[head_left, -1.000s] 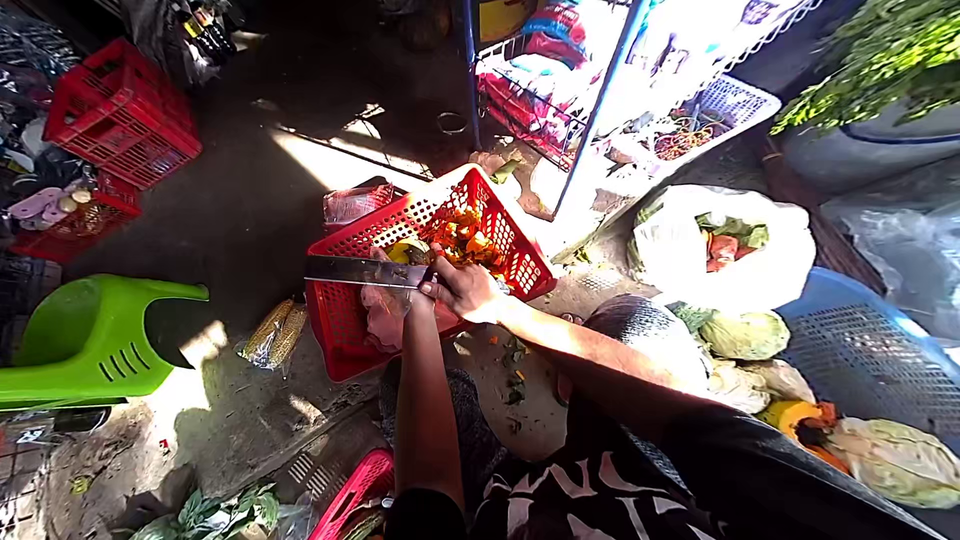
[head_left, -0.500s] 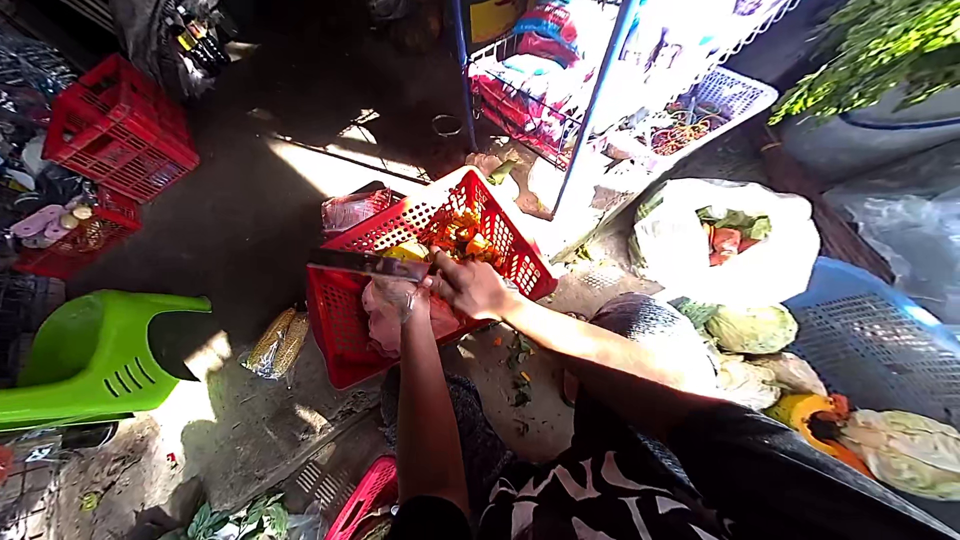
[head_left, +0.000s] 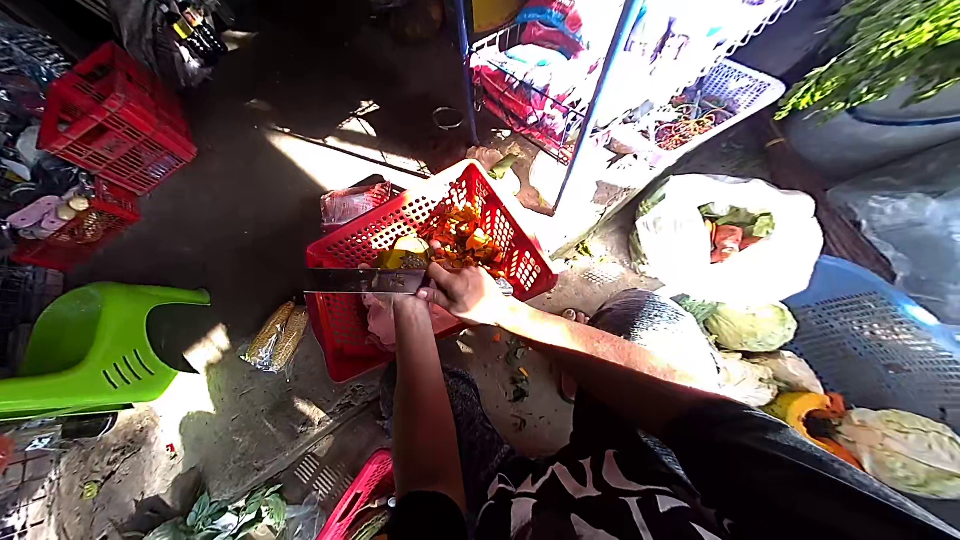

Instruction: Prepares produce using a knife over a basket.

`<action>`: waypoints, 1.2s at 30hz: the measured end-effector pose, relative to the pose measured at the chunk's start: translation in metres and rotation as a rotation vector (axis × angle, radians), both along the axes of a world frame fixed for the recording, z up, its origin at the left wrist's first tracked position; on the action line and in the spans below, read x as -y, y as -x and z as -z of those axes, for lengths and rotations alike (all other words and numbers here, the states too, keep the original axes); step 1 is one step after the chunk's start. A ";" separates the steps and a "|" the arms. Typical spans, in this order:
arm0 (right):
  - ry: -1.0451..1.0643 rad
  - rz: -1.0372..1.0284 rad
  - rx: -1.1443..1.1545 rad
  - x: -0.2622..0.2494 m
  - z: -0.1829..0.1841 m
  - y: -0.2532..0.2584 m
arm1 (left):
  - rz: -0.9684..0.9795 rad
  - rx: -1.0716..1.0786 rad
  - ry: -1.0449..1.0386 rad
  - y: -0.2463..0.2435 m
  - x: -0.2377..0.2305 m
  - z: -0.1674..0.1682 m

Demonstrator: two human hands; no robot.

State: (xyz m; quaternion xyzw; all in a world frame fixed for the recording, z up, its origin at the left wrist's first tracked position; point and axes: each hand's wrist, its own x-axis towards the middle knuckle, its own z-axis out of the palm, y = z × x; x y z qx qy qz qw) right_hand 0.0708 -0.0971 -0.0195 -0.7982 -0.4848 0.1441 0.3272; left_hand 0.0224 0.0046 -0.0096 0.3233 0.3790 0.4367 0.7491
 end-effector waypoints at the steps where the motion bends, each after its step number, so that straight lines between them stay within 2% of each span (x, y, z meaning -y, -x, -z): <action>1: 0.084 0.033 -0.075 -0.001 0.003 -0.009 | -0.032 0.017 0.033 -0.003 0.001 -0.003; 3: 0.176 0.223 -0.263 -0.002 0.023 -0.038 | -0.095 0.074 0.017 -0.005 -0.003 -0.003; 5: 0.175 0.362 -0.313 -0.004 0.033 -0.051 | -0.115 0.076 -0.066 -0.003 -0.012 -0.003; 8: 0.186 0.214 -0.297 0.003 -0.021 -0.024 | -0.110 0.077 -0.058 -0.008 -0.015 -0.008; 10: 0.080 0.096 -0.225 0.006 -0.035 0.002 | -0.030 0.053 -0.147 -0.002 -0.005 -0.014; 12: -0.027 0.037 -0.125 0.004 -0.025 0.015 | 0.090 0.055 -0.237 0.006 -0.007 0.014; 13: -0.047 0.047 -0.088 0.001 -0.015 0.015 | 0.076 0.062 -0.238 0.004 -0.012 0.028; 14: 0.005 0.070 -0.101 0.000 -0.009 0.008 | 0.018 0.070 -0.194 0.000 -0.012 0.029; 16: 0.191 0.168 -0.240 -0.004 0.002 -0.017 | -0.107 0.062 -0.092 -0.004 -0.009 0.008; 19: 0.230 0.305 -0.339 -0.006 -0.003 -0.037 | -0.151 0.068 -0.050 -0.007 -0.017 -0.006; 22: 0.097 0.160 -0.205 0.001 -0.027 -0.005 | -0.096 0.134 0.026 -0.004 -0.022 0.005; 24: -0.033 0.067 -0.077 0.001 -0.020 0.012 | -0.035 0.082 -0.033 0.000 -0.014 0.000; 27: -0.019 -0.027 -0.020 -0.001 -0.008 0.015 | 0.041 -0.041 -0.013 0.010 -0.007 -0.007; 32: -0.014 -0.055 0.010 -0.006 0.003 0.005 | 0.191 -0.016 -0.160 0.019 -0.009 0.009; 34: -0.038 -0.054 0.013 -0.008 0.007 0.000 | 0.114 -0.010 -0.040 0.011 -0.002 -0.006; 36: -0.041 -0.062 -0.003 -0.009 0.009 -0.002 | 0.159 0.008 -0.022 0.013 0.003 -0.016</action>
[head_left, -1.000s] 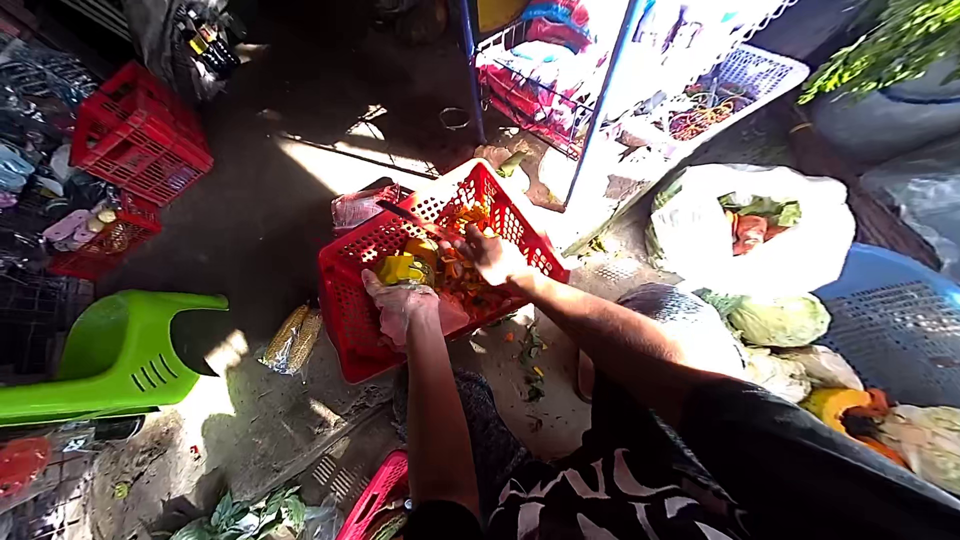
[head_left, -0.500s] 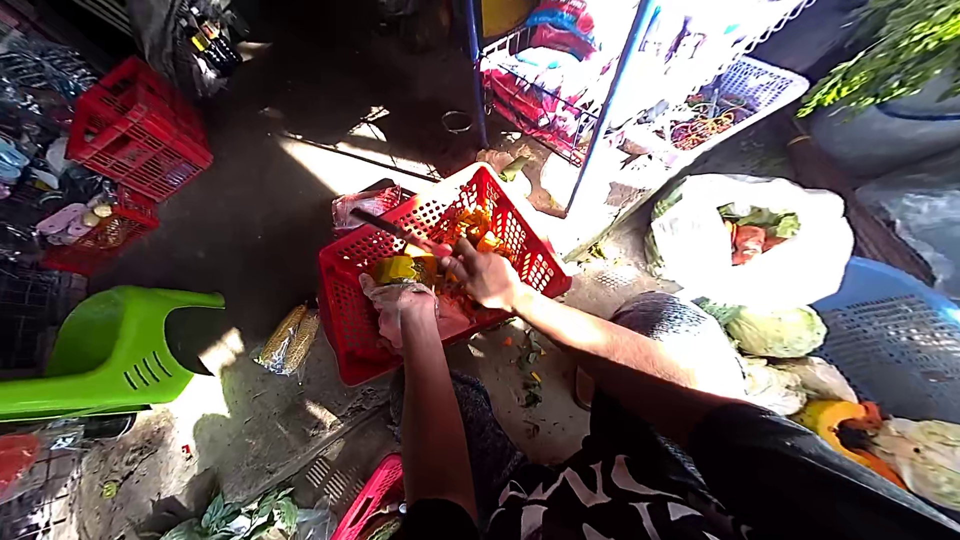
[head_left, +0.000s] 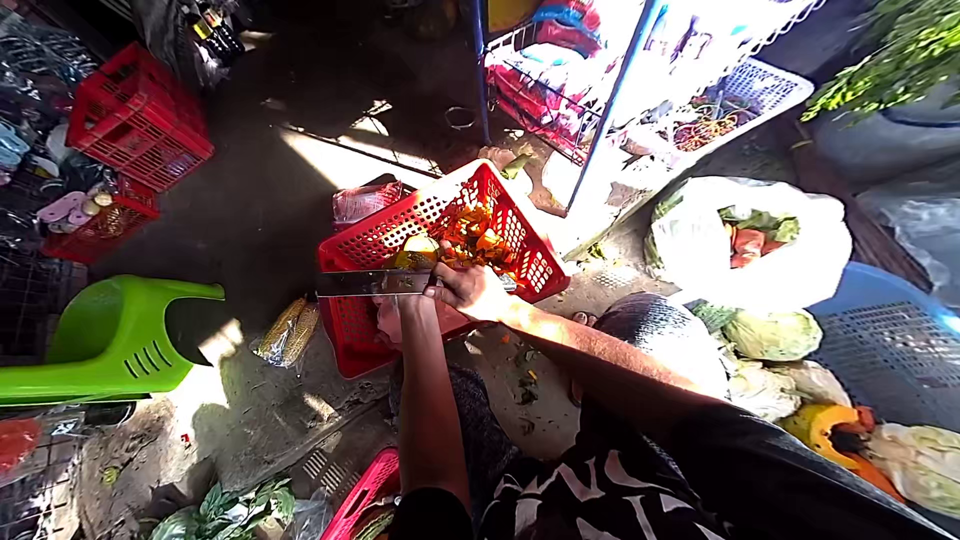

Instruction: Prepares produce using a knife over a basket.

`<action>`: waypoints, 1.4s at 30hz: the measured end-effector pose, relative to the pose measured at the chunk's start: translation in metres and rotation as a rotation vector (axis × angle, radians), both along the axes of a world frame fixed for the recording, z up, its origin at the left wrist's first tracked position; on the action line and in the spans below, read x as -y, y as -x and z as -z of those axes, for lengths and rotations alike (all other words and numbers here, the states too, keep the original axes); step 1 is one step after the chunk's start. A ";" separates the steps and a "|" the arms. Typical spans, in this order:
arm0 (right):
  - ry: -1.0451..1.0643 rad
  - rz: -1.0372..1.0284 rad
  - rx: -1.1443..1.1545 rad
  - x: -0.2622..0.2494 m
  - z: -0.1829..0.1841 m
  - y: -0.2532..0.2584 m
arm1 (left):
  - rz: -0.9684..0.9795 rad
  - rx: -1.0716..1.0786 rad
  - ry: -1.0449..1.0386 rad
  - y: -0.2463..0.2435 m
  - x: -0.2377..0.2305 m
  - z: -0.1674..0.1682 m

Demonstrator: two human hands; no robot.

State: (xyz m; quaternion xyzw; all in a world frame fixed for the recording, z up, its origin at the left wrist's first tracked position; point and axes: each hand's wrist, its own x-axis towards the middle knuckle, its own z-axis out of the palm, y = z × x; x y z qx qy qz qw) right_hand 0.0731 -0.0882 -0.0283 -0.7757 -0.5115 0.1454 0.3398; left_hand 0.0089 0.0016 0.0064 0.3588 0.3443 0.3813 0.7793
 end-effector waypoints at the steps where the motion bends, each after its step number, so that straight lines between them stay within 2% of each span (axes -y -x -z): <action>1: 0.003 -0.003 -0.013 -0.001 0.000 -0.001 | 0.029 -0.031 -0.048 0.002 0.003 -0.004; 3: 0.013 0.002 -0.035 -0.002 0.000 -0.002 | 0.001 -0.047 -0.054 0.002 0.003 -0.001; 4: 0.029 0.018 -0.057 -0.003 0.002 -0.003 | -0.058 0.018 0.015 0.000 0.003 0.000; 6: 0.134 0.121 -0.169 -0.002 0.007 -0.012 | -0.291 0.144 0.195 -0.008 -0.002 0.003; 8: 0.307 0.292 -0.349 0.002 0.013 -0.036 | -0.422 0.193 0.167 -0.006 -0.014 0.007; 10: 0.316 0.356 -0.397 0.001 0.004 -0.044 | -0.416 0.189 0.126 -0.001 -0.026 0.008; 14: 0.208 0.147 -0.269 0.008 -0.032 -0.010 | -0.371 0.131 0.130 -0.011 -0.021 0.011; 17: 0.110 0.053 -0.145 0.003 -0.022 0.005 | -0.245 0.056 0.003 -0.010 -0.013 0.017; 19: 0.174 0.040 -0.142 -0.003 -0.015 -0.002 | -0.283 0.125 0.093 -0.015 -0.013 0.016; 22: 0.241 0.096 -0.186 -0.010 -0.008 -0.013 | -0.347 0.110 0.173 -0.021 -0.016 0.011; 24: 0.339 0.255 -0.326 -0.010 0.008 -0.035 | -0.339 0.102 0.089 -0.016 -0.017 0.015; 26: 0.362 0.390 -0.373 -0.009 0.017 -0.048 | -0.346 0.084 -0.018 -0.010 -0.019 0.005; 28: 0.337 0.357 -0.383 -0.008 -0.004 -0.040 | -0.297 0.143 0.030 -0.008 -0.027 0.008; 30: 0.242 0.315 -0.493 -0.004 -0.025 -0.026 | -0.223 0.162 0.080 -0.013 -0.029 0.003; 35: -0.048 0.368 -1.031 0.002 -0.049 -0.011 | -0.021 0.199 0.053 -0.019 -0.019 0.000; 39: -0.223 0.475 -1.345 0.003 -0.045 -0.014 | 0.147 0.335 0.099 -0.013 -0.016 0.006; 42: -0.384 0.507 -1.504 0.004 -0.035 -0.014 | 0.206 0.341 0.124 -0.016 -0.012 0.005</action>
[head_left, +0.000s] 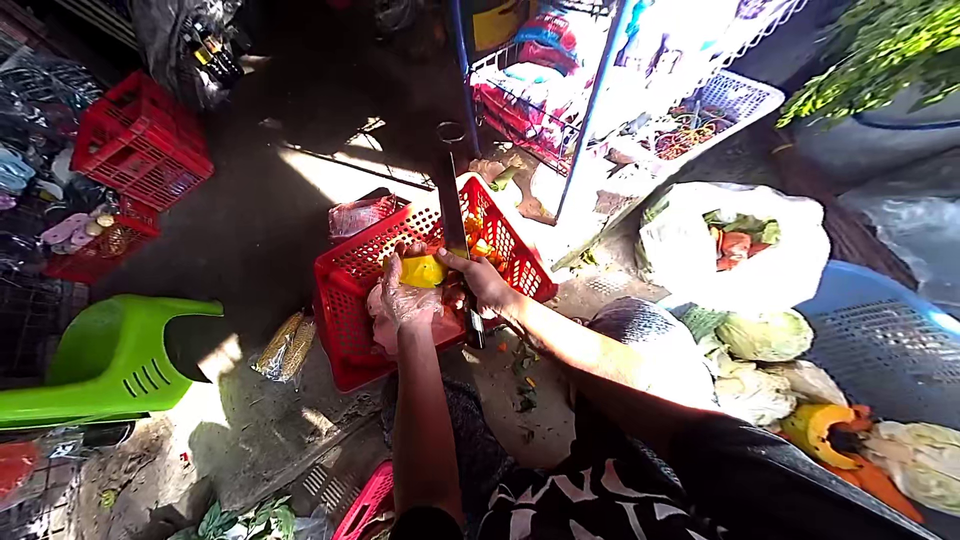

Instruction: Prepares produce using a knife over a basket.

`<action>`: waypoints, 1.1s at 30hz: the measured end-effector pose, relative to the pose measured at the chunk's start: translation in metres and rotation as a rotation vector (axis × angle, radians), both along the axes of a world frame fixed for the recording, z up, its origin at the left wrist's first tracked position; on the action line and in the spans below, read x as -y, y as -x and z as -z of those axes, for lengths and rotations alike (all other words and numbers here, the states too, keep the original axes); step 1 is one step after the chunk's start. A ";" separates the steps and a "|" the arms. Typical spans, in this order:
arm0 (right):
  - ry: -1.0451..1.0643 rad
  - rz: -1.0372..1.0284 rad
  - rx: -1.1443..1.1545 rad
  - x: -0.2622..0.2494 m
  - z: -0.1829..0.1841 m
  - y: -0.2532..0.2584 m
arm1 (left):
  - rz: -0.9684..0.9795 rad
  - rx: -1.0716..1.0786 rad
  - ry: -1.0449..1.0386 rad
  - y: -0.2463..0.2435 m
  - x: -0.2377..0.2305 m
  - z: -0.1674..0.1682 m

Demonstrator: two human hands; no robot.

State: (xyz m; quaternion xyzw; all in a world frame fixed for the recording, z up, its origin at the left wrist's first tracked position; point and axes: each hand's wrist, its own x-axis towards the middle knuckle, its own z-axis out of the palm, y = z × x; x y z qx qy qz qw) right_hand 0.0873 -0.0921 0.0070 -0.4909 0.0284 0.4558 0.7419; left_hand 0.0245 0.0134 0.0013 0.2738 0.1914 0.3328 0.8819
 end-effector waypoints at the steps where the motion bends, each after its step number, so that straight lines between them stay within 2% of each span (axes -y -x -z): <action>1: -0.025 0.037 -0.005 0.002 0.000 0.001 | 0.022 -0.008 -0.007 0.000 0.000 0.001; 5: -0.102 0.111 0.062 0.012 -0.003 -0.004 | 0.089 -0.052 -0.100 0.004 -0.003 0.008; 7: -0.071 0.105 0.152 0.018 -0.004 -0.010 | 0.101 -0.193 -0.260 0.010 -0.009 0.013; 10: 0.027 0.084 0.380 0.025 -0.004 -0.015 | 0.159 -0.538 -0.781 0.025 -0.018 0.010; 12: 0.105 0.015 0.482 0.031 -0.009 -0.013 | 0.316 -0.635 -1.116 0.033 -0.021 0.003; 13: 0.134 -0.036 0.535 0.032 -0.010 -0.012 | 0.395 -0.635 -1.187 0.034 -0.020 0.002; 14: 0.158 -0.101 0.602 0.032 -0.011 -0.011 | 0.448 -0.617 -1.198 0.035 -0.019 0.002; 17: 0.234 -0.323 0.827 0.035 -0.012 -0.009 | 0.470 -0.565 -1.022 0.036 -0.005 -0.004; 20: 0.346 -0.398 1.021 0.040 -0.010 -0.015 | 0.481 -0.514 -0.922 0.035 -0.006 0.002; 23: 0.585 -0.498 1.200 0.047 -0.014 -0.022 | 0.443 -0.533 -0.955 0.035 -0.014 0.013; 26: 0.635 -0.586 1.353 0.049 -0.013 -0.010 | 0.289 -0.593 -0.915 0.042 -0.007 0.014; 28: 0.583 -0.533 1.494 0.046 -0.005 0.002 | 0.192 -0.444 -0.636 0.047 -0.001 0.017; 30: 0.541 -0.464 1.618 0.043 0.002 0.008 | 0.184 -0.261 -0.393 0.049 0.000 0.018; 32: 0.482 -0.357 1.726 0.039 0.014 0.009 | 0.192 -0.234 -0.350 0.049 -0.005 0.020; 33: 0.452 -0.312 1.759 0.036 0.020 0.006 | 0.215 -0.280 -0.424 0.049 -0.008 0.021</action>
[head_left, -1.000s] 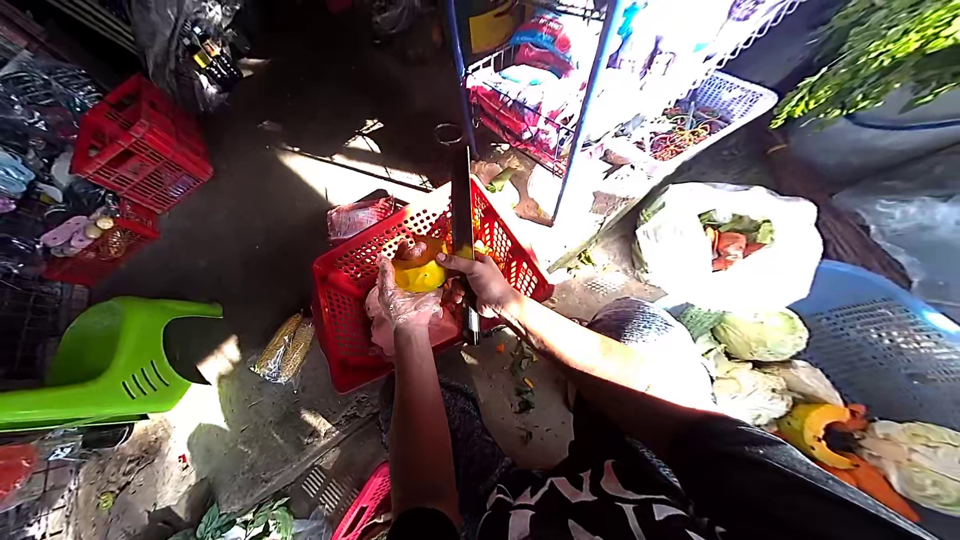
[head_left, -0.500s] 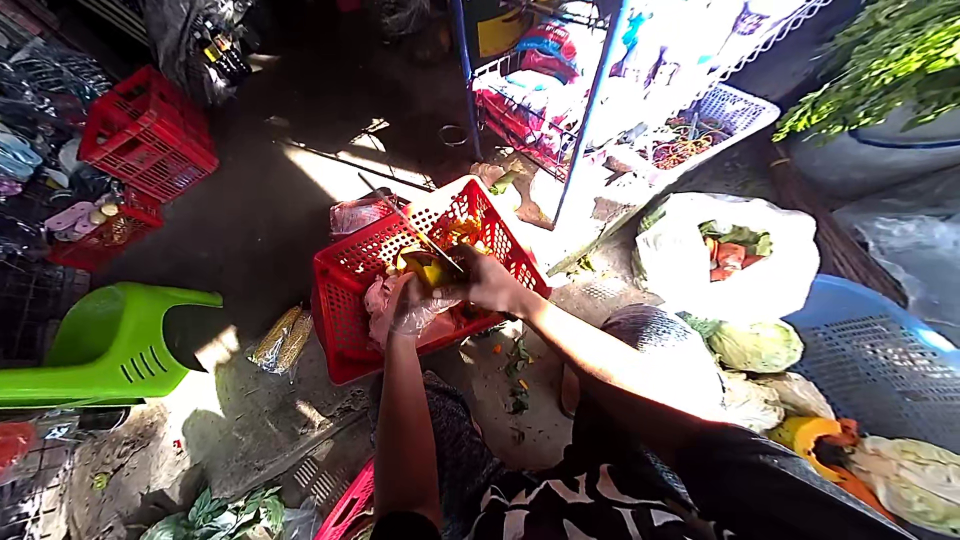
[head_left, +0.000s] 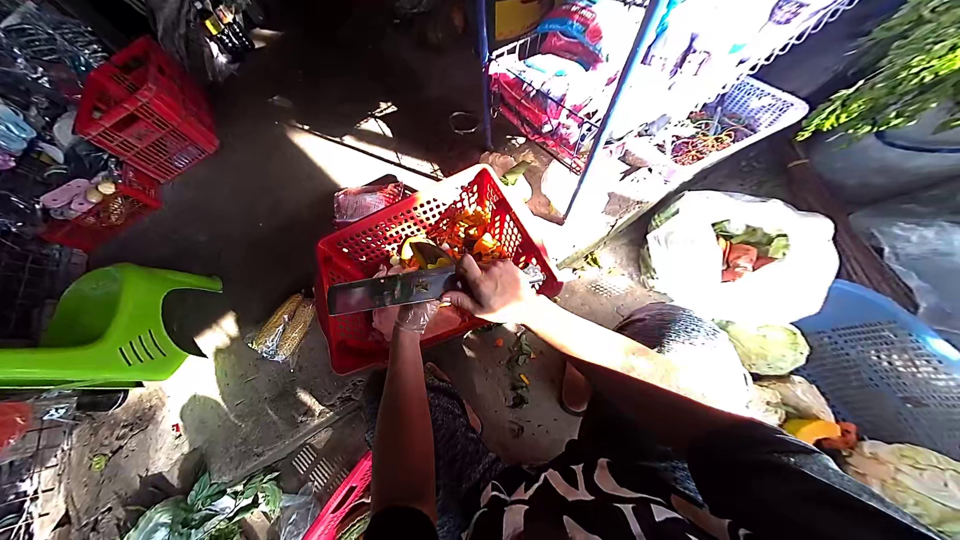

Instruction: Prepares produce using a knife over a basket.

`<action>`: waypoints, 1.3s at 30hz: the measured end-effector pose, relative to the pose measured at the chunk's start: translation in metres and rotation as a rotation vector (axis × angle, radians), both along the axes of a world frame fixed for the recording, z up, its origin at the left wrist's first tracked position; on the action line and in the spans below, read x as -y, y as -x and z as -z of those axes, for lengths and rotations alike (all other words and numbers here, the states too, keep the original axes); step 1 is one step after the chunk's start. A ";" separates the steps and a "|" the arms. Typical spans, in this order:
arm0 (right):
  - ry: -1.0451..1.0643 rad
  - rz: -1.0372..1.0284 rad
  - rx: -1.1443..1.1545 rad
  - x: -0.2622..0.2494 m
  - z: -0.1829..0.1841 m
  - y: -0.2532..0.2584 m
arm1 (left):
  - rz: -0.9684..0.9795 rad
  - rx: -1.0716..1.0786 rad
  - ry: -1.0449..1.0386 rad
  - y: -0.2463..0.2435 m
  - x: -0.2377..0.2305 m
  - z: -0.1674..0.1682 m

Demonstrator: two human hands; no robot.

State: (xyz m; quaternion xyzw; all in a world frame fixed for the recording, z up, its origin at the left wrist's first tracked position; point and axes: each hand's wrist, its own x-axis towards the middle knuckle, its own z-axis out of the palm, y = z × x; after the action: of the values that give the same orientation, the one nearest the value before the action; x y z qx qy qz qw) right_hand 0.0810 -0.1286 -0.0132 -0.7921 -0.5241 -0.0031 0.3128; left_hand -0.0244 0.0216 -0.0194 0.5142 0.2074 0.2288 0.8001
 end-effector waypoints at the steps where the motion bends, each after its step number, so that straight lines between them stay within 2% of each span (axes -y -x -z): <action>1: 0.009 0.001 -0.029 -0.001 0.004 -0.005 | 0.061 -0.099 -0.180 0.002 -0.001 -0.005; 3: 0.157 0.049 -0.297 0.000 0.008 -0.028 | 0.195 -0.230 -0.529 0.008 -0.001 -0.009; 4: 0.181 0.101 -0.403 0.000 0.016 -0.043 | 0.233 -0.212 -0.605 0.010 -0.001 -0.005; 6: 0.116 0.152 -0.460 -0.002 0.024 -0.052 | 0.219 -0.222 -0.667 0.010 -0.010 0.001; 9: 0.180 0.054 -0.373 0.001 -0.013 -0.026 | 0.190 -0.290 -0.594 0.005 -0.016 -0.005; 10: 0.171 0.004 -0.294 -0.001 -0.020 -0.015 | 0.130 -0.253 -0.466 0.007 -0.015 -0.007; 12: 0.136 -0.080 -0.157 -0.005 -0.022 0.000 | 0.000 -0.073 -0.064 0.010 -0.016 0.007; 13: 0.127 -0.100 -0.096 -0.007 -0.020 0.004 | -0.019 -0.035 0.022 0.011 -0.017 0.013; 15: 0.078 -0.104 -0.004 -0.010 -0.013 0.004 | -0.041 -0.023 0.052 0.008 -0.019 0.016; 18: 0.049 -0.076 0.023 -0.014 0.002 -0.002 | -0.025 -0.082 -0.096 0.005 -0.021 0.011; 20: 0.087 -0.041 -0.053 -0.015 0.014 -0.008 | 0.035 -0.293 -0.360 0.007 -0.016 -0.007; 23: 0.161 -0.008 -0.169 -0.016 0.017 -0.014 | 0.151 -0.506 -0.662 0.006 -0.023 -0.009; 25: 0.156 0.003 -0.173 -0.016 0.019 -0.014 | 0.155 -0.497 -0.684 0.006 -0.025 -0.004; 29: 0.130 0.007 -0.190 -0.022 0.022 -0.012 | 0.111 -0.402 -0.594 0.009 -0.032 0.006; 32: 0.204 0.144 -0.417 -0.019 0.040 -0.039 | 0.096 -0.203 -0.472 0.027 -0.031 -0.006; 34: 0.240 0.298 -0.548 -0.019 0.047 -0.058 | 0.138 -0.143 -0.493 0.039 -0.034 -0.015; 37: 0.382 0.309 -0.650 -0.023 0.016 -0.061 | 0.163 -0.297 -0.608 0.032 -0.038 -0.014; 39: 0.329 0.301 -0.722 -0.020 -0.006 -0.041 | 0.135 -0.331 -0.561 0.025 -0.038 -0.008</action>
State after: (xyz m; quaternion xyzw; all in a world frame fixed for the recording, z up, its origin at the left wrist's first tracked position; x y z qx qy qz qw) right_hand 0.1215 -0.1088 -0.0073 -0.8494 -0.2531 0.3125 0.3417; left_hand -0.0491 0.0598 -0.0115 0.7572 0.2290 0.1368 0.5962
